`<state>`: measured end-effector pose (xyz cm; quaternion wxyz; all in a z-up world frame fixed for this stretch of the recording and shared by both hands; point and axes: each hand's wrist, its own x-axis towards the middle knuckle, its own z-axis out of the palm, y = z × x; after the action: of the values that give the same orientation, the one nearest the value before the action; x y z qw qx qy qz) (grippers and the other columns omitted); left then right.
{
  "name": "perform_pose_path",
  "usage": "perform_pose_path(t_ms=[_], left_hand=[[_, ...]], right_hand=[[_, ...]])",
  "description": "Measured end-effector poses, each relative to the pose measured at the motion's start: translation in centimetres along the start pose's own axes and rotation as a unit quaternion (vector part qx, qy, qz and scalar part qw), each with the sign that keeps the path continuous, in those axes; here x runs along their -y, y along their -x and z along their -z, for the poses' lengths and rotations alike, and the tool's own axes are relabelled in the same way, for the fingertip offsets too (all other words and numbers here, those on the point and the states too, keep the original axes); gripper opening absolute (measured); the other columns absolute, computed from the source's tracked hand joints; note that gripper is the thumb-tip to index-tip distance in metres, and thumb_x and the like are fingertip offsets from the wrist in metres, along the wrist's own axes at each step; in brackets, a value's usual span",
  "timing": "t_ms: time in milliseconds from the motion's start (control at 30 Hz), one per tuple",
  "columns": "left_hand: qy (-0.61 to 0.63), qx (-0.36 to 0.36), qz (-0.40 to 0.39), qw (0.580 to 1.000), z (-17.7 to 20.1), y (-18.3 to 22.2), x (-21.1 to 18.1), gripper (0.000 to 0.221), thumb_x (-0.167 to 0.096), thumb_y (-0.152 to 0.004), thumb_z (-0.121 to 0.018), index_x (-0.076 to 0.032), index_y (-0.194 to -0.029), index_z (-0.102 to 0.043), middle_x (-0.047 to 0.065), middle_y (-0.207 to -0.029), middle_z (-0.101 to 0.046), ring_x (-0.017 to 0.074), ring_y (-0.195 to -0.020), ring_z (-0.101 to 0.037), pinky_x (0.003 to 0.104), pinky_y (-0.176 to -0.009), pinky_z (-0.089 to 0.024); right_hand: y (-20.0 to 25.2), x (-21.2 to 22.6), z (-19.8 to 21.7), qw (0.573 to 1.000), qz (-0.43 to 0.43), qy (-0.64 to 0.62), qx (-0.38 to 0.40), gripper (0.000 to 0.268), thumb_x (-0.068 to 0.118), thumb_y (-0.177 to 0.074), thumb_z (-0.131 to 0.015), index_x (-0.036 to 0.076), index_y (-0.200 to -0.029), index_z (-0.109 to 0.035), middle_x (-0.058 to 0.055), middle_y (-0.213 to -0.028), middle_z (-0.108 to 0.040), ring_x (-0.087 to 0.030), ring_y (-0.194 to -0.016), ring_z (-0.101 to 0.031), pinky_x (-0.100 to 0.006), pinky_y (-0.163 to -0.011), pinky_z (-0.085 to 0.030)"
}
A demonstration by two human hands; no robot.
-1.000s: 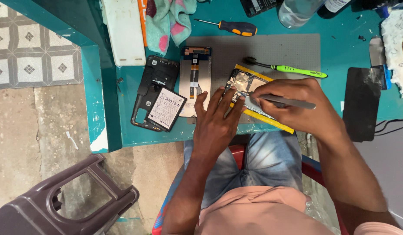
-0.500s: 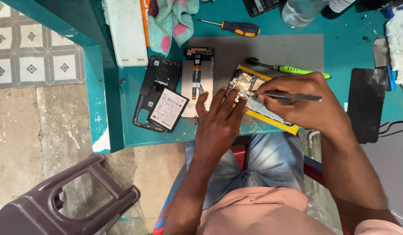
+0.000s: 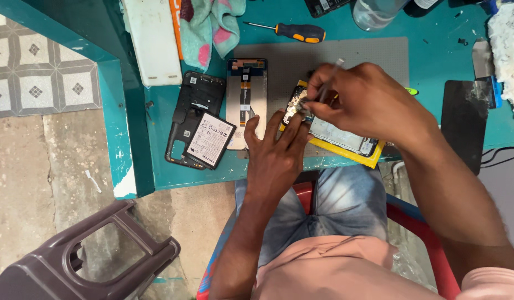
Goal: The person works on a mobile phone chassis, applying a liquid substance from a bottle and scraping the internal surfaces with a metal tool.
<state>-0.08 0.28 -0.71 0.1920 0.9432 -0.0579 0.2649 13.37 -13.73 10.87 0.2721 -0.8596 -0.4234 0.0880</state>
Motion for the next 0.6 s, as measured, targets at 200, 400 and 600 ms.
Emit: perform_pose_path(t_ms=[200, 400, 600], left_hand=[[0.005, -0.003, 0.001, 1.000, 0.4, -0.1, 0.0, 0.023, -0.019, -0.097, -0.075, -0.010, -0.118, -0.075, 0.001, -0.130, -0.069, 0.0261, -0.130, -0.059, 0.058, -0.114, -0.031], [0.010, -0.006, 0.001, 1.000, 0.3, -0.1, 0.0, 0.025, -0.021, -0.098, -0.074, -0.010, -0.120, -0.074, 0.000, -0.133, -0.069, 0.0262, -0.129, -0.058, 0.057, -0.114, -0.031], [-0.008, -0.005, 0.000, 1.000, 0.3, -0.2, -0.2, 0.030, -0.027, -0.100, -0.074, -0.009, -0.124, -0.074, 0.001, -0.135, -0.068, 0.0252, -0.130, -0.058, 0.053, -0.114, -0.033]], right_hand=[[0.1, 0.4, -0.3, 1.000, 0.014, 0.000, -0.027, 0.024, 0.017, -0.088, -0.077, 0.001, -0.104, -0.069, -0.014, -0.086, -0.077, -0.030, -0.076, -0.076, -0.038, -0.065, -0.058], [4.9, -1.8, -0.5, 0.988, -0.037, -0.091, -0.118, 0.017, 0.013, -0.092, -0.083, 0.005, -0.104, -0.074, -0.007, -0.088, -0.076, -0.014, -0.075, -0.072, -0.028, -0.060, -0.054], [7.6, -3.6, -1.4, 0.902, -0.093, -0.268, -0.324, 0.019, 0.018, -0.095, -0.079, 0.009, -0.107, -0.068, 0.003, -0.094, -0.072, -0.003, -0.083, -0.072, -0.021, -0.072, -0.059]])
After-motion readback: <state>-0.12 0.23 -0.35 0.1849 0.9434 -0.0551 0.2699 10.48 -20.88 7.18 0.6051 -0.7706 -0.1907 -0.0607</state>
